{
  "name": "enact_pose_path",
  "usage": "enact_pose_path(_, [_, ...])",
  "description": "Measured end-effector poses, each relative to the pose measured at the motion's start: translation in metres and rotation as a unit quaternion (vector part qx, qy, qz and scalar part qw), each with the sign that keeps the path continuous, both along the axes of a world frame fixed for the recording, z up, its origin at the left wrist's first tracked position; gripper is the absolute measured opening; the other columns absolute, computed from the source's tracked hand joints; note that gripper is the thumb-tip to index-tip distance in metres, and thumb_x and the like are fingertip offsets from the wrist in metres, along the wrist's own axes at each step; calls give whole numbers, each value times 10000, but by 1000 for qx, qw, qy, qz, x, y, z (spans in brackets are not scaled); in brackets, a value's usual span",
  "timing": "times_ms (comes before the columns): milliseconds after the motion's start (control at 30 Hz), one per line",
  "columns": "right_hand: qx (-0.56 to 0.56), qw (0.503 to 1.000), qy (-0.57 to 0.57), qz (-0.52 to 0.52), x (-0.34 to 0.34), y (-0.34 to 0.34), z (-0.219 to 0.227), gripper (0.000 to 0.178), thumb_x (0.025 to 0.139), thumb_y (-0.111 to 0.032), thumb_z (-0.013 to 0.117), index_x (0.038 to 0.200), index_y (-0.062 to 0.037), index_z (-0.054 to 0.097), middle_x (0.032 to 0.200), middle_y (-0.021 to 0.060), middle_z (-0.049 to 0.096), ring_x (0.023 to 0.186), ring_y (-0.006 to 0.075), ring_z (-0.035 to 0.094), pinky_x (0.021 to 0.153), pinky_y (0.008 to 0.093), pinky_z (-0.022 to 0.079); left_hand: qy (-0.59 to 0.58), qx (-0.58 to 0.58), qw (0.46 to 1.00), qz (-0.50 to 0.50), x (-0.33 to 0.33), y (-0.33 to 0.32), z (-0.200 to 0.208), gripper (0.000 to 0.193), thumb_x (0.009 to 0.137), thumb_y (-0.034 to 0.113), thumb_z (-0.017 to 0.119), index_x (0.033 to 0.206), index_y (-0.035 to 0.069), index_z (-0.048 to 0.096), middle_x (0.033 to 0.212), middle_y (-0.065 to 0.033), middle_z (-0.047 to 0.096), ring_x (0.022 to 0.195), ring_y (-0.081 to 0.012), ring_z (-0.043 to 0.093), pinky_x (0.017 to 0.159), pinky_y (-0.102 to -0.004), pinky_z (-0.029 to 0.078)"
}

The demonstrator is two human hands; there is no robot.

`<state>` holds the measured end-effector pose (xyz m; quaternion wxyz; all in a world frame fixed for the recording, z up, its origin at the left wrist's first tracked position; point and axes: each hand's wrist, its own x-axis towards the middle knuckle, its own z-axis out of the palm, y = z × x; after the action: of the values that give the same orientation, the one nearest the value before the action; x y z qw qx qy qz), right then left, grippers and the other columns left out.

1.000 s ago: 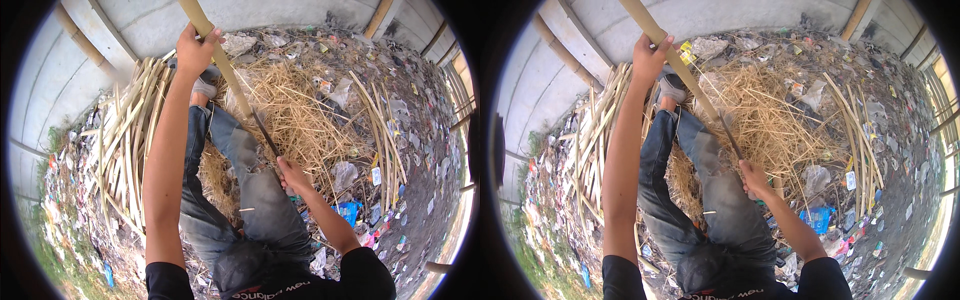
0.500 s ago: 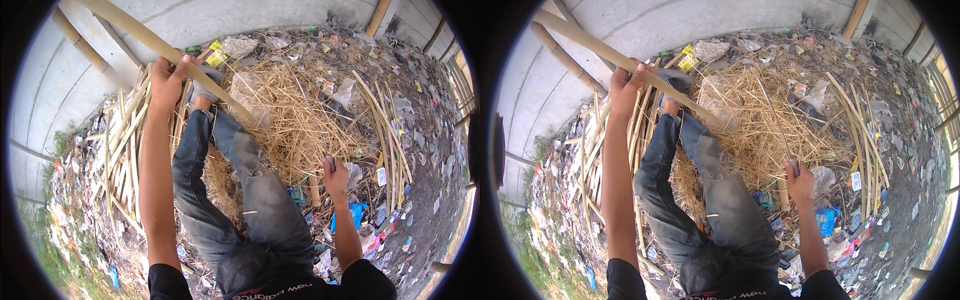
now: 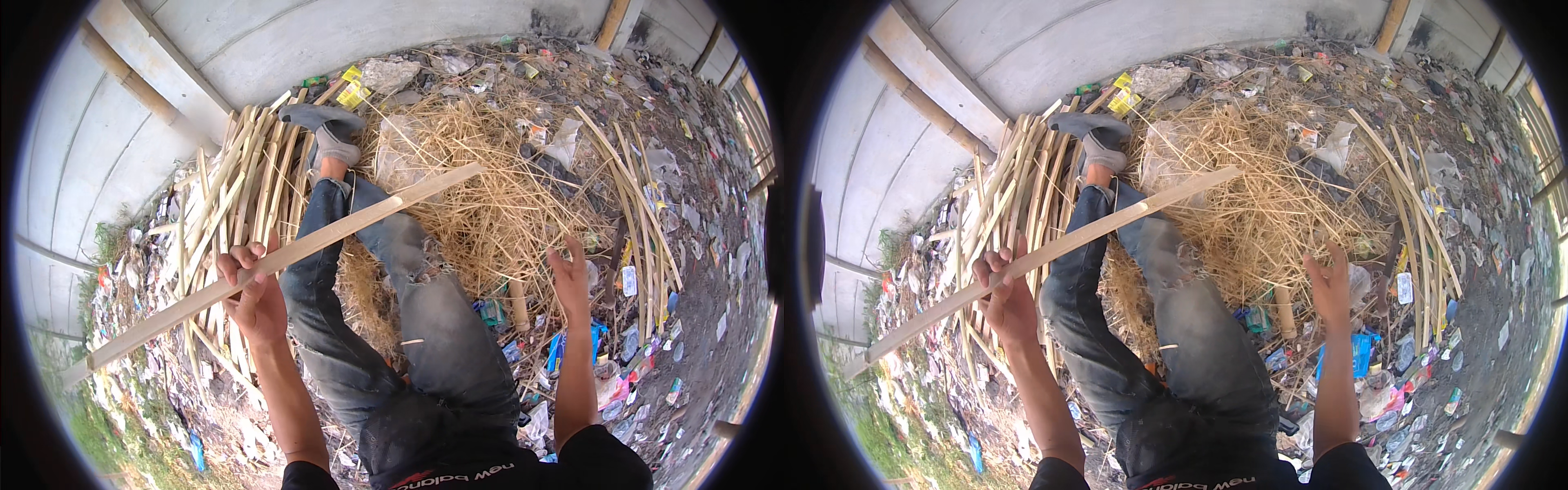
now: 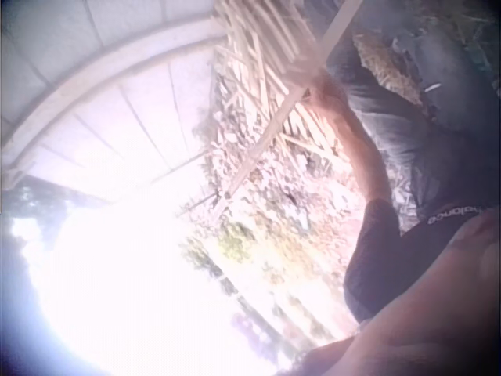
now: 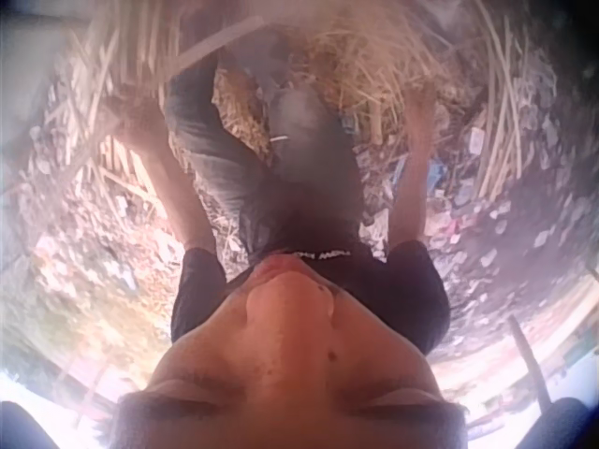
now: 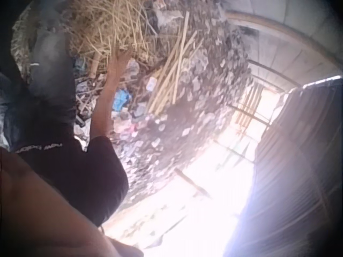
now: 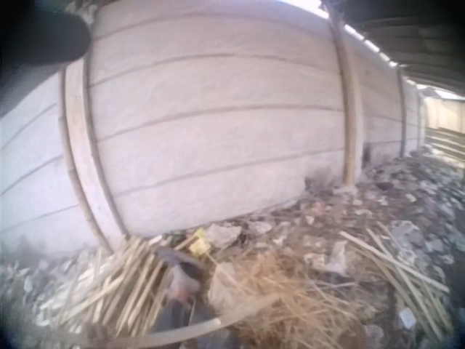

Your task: The person sits on the ground and uses a blue utility knife to shave thin strips from a long bamboo stick. They hold the stick with their left hand and scrape the surface with the knife in their right hand, creating a pile of bamboo shavings.

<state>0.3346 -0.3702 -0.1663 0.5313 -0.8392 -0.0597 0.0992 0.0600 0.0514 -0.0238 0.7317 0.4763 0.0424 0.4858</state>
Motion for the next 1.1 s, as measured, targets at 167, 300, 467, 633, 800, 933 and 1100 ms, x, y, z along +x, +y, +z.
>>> enact_pose_path(167, [262,929,249,83,-30,119,48,785,1012,-336,734,1603,-37,312,1398,245,581,930,276,767,814,380,619,-41,-87,995,10,-4,-55,-39,357,739,-136,623,802,159,430,992,-27,521,1176,-264,605,1283,-657,281])
enact_pose_path(300, [307,915,245,92,-31,158,29,872,999,-290,757,1623,-36,203,1257,189,647,860,246,756,763,370,622,1,-130,991,24,-26,-88,-65,349,661,-105,570,818,164,412,967,-24,510,1180,-224,583,1329,-588,236])
enact_pose_path(467, [313,930,183,53,-40,173,15,1063,932,-124,813,1616,-24,4,1053,196,699,756,202,730,647,302,611,12,-148,989,-5,-57,-107,-101,380,701,-203,539,815,148,446,918,-6,703,1194,-225,675,1336,-574,214])
enact_pose_path(633, [284,946,147,49,-53,177,26,1144,929,-97,808,1601,-55,-117,1018,213,685,722,195,709,614,306,599,4,-161,986,-47,-57,-110,-112,353,789,-204,577,775,143,517,1023,-41,784,1238,-236,689,1323,-561,244])
enact_pose_path(800, [316,930,176,-64,-32,161,4,1081,960,-122,777,1601,-95,-93,1004,173,675,675,181,668,588,318,588,0,-201,980,2,-34,-95,-92,240,875,-40,621,1064,102,583,1173,-133,761,1243,-296,682,1270,-553,344])
enact_pose_path(933, [339,918,139,-150,-7,125,-23,998,984,-140,750,1600,-121,-35,996,134,663,652,168,644,600,326,599,-42,-229,966,110,-50,-50,-90,204,1051,157,593,1231,74,544,1151,-111,699,1161,-239,660,1206,-489,430])
enact_pose_path(1100, [325,923,127,-162,0,106,-23,680,994,-159,751,1502,-52,312,988,100,686,720,143,650,643,327,586,-117,-281,947,104,-52,-32,-87,205,1122,292,532,1125,87,520,942,-30,525,888,-172,547,1030,-422,507])
